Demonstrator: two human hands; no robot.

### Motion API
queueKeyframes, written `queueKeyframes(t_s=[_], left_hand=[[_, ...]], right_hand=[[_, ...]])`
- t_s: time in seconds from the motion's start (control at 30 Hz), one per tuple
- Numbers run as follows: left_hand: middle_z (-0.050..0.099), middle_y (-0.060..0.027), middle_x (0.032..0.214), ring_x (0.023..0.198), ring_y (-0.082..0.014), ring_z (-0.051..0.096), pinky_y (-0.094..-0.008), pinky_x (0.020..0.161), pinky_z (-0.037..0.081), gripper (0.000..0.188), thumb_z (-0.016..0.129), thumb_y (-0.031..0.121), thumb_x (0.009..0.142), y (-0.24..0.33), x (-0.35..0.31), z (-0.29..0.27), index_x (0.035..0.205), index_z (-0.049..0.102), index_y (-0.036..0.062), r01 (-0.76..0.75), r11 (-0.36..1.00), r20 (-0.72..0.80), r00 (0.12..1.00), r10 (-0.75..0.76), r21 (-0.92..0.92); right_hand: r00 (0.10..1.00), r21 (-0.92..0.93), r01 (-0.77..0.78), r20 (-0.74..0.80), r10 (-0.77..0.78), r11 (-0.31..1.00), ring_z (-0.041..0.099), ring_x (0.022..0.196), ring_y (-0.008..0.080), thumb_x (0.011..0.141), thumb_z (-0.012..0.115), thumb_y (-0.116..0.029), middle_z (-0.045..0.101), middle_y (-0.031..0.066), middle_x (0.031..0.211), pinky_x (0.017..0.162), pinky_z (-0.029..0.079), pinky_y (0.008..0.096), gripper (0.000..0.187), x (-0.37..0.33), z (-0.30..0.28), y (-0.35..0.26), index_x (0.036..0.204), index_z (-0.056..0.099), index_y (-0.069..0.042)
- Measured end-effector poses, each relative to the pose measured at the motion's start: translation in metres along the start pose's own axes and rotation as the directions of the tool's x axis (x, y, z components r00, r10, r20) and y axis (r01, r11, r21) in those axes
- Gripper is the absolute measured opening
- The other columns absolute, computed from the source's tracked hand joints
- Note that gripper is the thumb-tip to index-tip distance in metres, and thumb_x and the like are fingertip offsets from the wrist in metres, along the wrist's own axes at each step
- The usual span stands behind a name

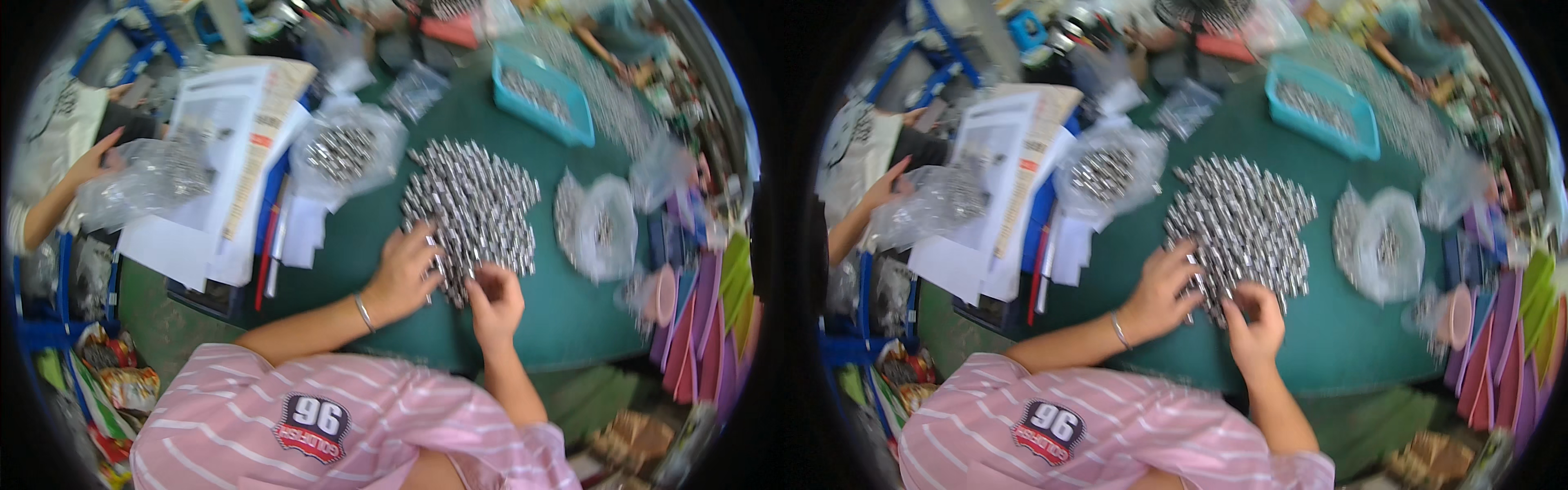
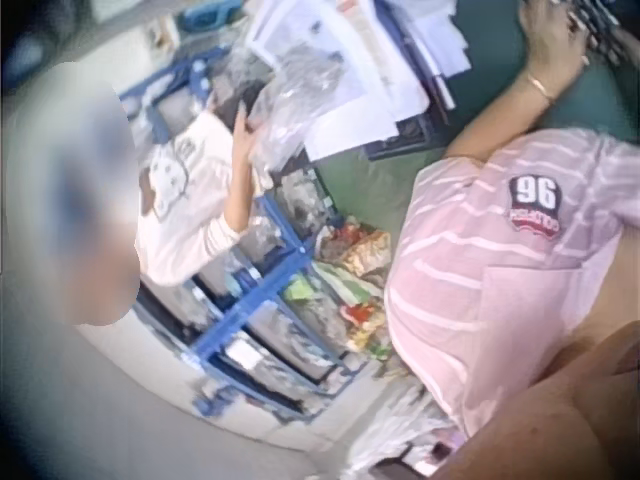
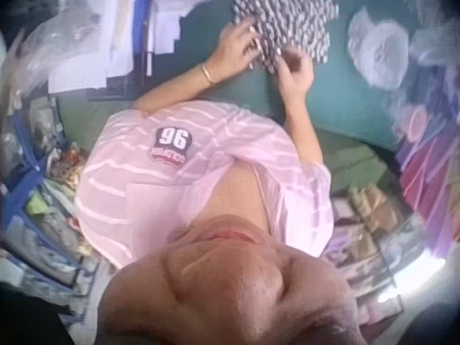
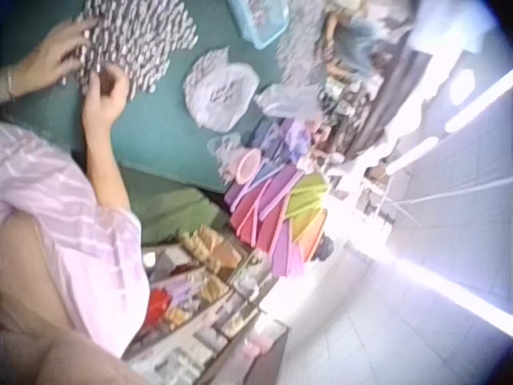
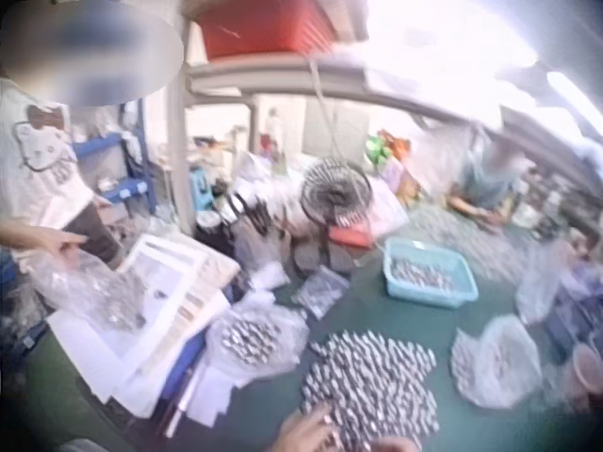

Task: The person picks up silver metal beads from a pile on a desk, turns them over by hand, and places some into a plastic bag.

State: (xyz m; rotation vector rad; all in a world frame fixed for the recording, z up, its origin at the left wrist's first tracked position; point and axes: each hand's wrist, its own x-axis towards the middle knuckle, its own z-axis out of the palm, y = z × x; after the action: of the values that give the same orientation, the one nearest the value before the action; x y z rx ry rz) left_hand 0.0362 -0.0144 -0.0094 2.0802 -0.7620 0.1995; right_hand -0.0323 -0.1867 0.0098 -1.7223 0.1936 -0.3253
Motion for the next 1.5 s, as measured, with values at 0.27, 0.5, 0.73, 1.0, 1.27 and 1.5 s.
queueKeyframes(t_s=[0.27, 0.5, 0.73, 1.0, 1.27, 1.5], left_hand=[[0.052, -0.0161, 0.131, 0.127, -0.0341, 0.046, -0.0450, 0.105, 0.033, 0.027, 0.071, 0.005, 0.075, 0.013, -0.005, -0.008, 0.101, 0.064, 0.0047, 0.053, 0.998, 0.033, 0.998, -0.052, -0.030], [0.062, -0.0116, 0.105, 0.091, -0.0226, 0.061, -0.0316, 0.076, 0.050, 0.020, 0.069, 0.005, 0.080, 0.037, -0.002, -0.019, 0.099, 0.065, 0.0021, 0.134, 0.918, 0.065, 0.991, -0.119, -0.372], [0.064, -0.0101, 0.096, 0.075, -0.0127, 0.062, -0.0227, 0.065, 0.049, 0.015, 0.066, -0.001, 0.083, 0.035, -0.008, -0.014, 0.098, 0.065, -0.0024, 0.219, 0.814, 0.154, 0.975, -0.160, -0.539], [0.067, -0.0099, 0.091, 0.079, -0.0171, 0.064, -0.0258, 0.066, 0.050, 0.014, 0.069, -0.003, 0.078, 0.038, -0.003, -0.017, 0.092, 0.067, 0.0004, 0.137, 0.861, 0.100, 0.990, -0.101, -0.490], [0.066, -0.0104, 0.090, 0.079, -0.0190, 0.065, -0.0272, 0.067, 0.052, 0.016, 0.071, -0.006, 0.074, 0.037, -0.002, -0.020, 0.087, 0.067, 0.0020, 0.051, 0.900, 0.071, 0.997, -0.022, -0.433], [0.065, -0.0095, 0.090, 0.078, -0.0178, 0.064, -0.0261, 0.066, 0.052, 0.017, 0.066, -0.011, 0.074, 0.031, -0.004, -0.019, 0.087, 0.066, 0.0012, 0.088, 0.905, 0.091, 0.994, -0.055, -0.417]], right_hand=[[0.996, 0.317, 0.073, 0.018, -0.083, 0.945, 0.060, 0.094, 0.0162, 0.078, 0.063, 0.016, 0.059, 0.0118, 0.106, 0.085, 0.050, 0.0282, 0.041, -0.011, 0.006, -0.001, 0.114, 0.048, 0.001], [0.993, 0.329, 0.093, 0.040, -0.112, 0.940, 0.060, 0.097, 0.0173, 0.078, 0.063, 0.016, 0.059, 0.0121, 0.107, 0.087, 0.050, 0.0294, 0.044, -0.016, 0.006, -0.001, 0.116, 0.047, 0.001], [0.991, 0.377, 0.061, 0.086, -0.100, 0.924, 0.062, 0.096, 0.0188, 0.078, 0.063, 0.016, 0.059, 0.0136, 0.106, 0.087, 0.052, 0.0309, 0.046, -0.019, 0.006, -0.006, 0.117, 0.045, 0.001], [0.984, 0.295, 0.131, 0.074, -0.160, 0.946, 0.062, 0.091, 0.0169, 0.077, 0.066, 0.014, 0.061, 0.0126, 0.103, 0.082, 0.051, 0.0288, 0.045, -0.018, 0.003, -0.003, 0.115, 0.047, 0.000], [0.963, 0.231, 0.233, 0.083, -0.258, 0.945, 0.062, 0.086, 0.0187, 0.075, 0.068, 0.012, 0.062, 0.0130, 0.102, 0.078, 0.050, 0.0282, 0.029, -0.014, 0.002, -0.007, 0.099, 0.056, 0.000], [0.961, 0.028, 0.271, -0.067, -0.268, 0.962, 0.061, 0.081, 0.0194, 0.072, 0.067, 0.012, 0.062, 0.0131, 0.092, 0.072, 0.049, 0.0263, 0.020, 0.004, -0.014, -0.017, 0.084, 0.059, -0.002]])
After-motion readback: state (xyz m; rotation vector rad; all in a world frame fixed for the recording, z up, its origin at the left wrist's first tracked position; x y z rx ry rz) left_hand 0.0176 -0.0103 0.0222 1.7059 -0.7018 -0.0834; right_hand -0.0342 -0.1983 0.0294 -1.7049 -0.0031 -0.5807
